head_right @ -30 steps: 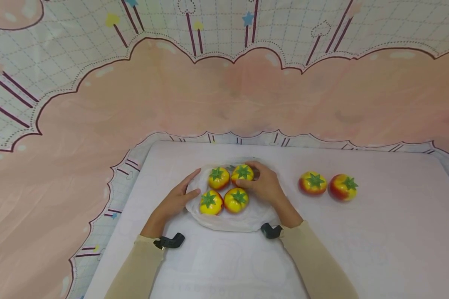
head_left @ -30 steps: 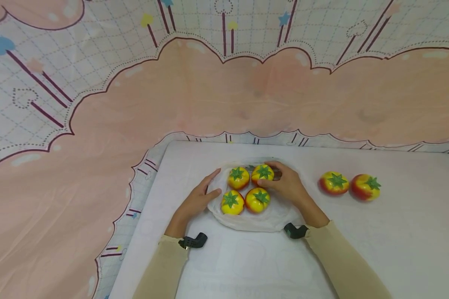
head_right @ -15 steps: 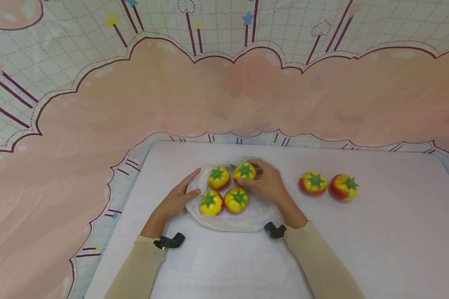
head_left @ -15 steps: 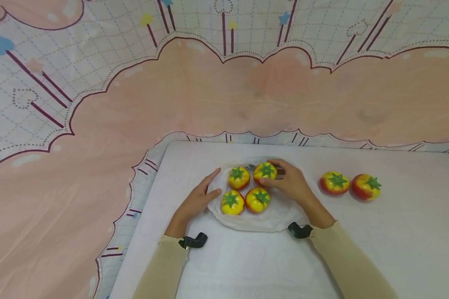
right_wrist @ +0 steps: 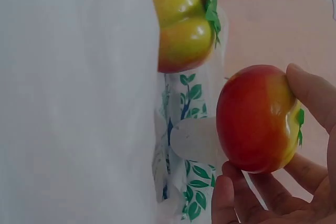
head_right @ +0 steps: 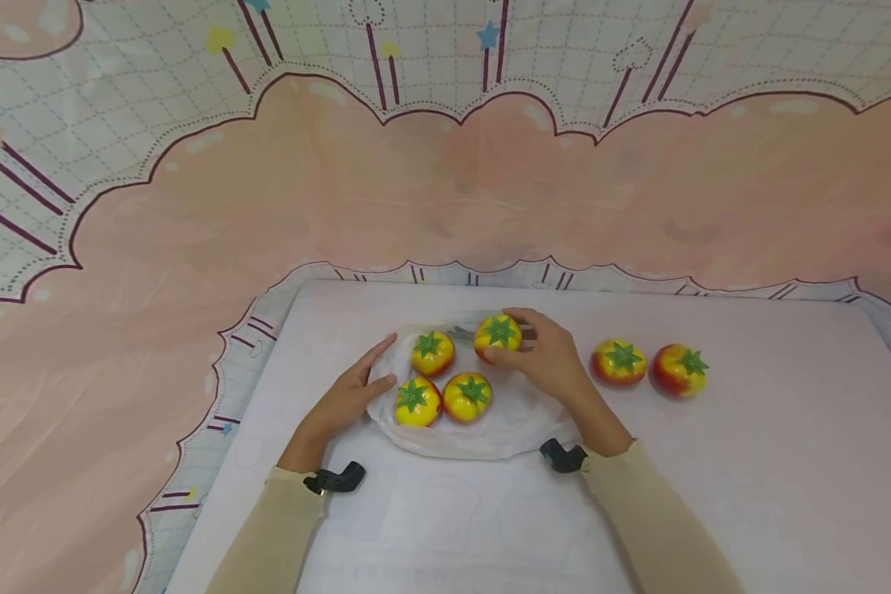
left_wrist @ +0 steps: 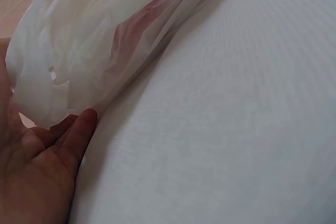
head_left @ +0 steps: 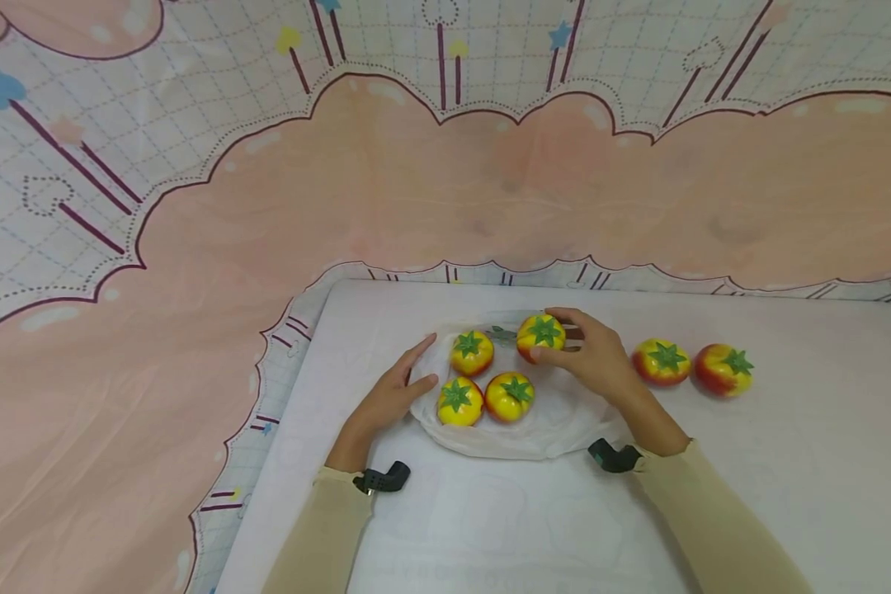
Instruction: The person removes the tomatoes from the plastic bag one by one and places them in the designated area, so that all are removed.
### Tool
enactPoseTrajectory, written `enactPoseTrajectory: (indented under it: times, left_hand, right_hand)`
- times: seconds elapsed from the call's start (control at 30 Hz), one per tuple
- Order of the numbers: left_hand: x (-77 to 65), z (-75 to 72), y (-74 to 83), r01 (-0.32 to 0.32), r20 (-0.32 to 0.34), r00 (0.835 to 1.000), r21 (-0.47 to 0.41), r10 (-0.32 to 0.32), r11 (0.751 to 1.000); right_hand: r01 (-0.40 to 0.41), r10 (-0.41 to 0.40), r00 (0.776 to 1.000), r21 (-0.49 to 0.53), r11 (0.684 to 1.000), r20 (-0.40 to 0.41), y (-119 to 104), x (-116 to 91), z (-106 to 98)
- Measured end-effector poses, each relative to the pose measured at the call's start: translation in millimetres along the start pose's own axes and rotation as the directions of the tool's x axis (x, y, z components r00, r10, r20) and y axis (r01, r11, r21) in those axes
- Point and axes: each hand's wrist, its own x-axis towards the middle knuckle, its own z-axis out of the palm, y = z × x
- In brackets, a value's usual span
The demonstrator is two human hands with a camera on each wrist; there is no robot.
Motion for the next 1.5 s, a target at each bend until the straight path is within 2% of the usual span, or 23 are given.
enactPoseTrajectory:
  times: [0.77, 1.2, 1.5]
  left_hand:
    - [0.3, -0.2, 2.3, -0.013, -0.001, 1.0, -0.017, 0.013, 1.0]
    - [-0.1, 0.8, 2.2, 0.003, -0.006, 1.0, -0.002, -0.003, 1.0]
    - [0.2, 1.7, 0.9, 0.023, -0.014, 1.0, 0.006, -0.023, 1.0]
  right_hand:
    - [-0.043, 0.043, 0.999, -0.012, 0.999, -0.015, 0, -11, -23]
    - [-0.064, 0.063, 0.998, -0.017, 0.998, -0.029, 3, -20, -33]
    - [-0.051, 0.05, 0.998, -0.03, 0.998, -0.038, 7, -25, -42]
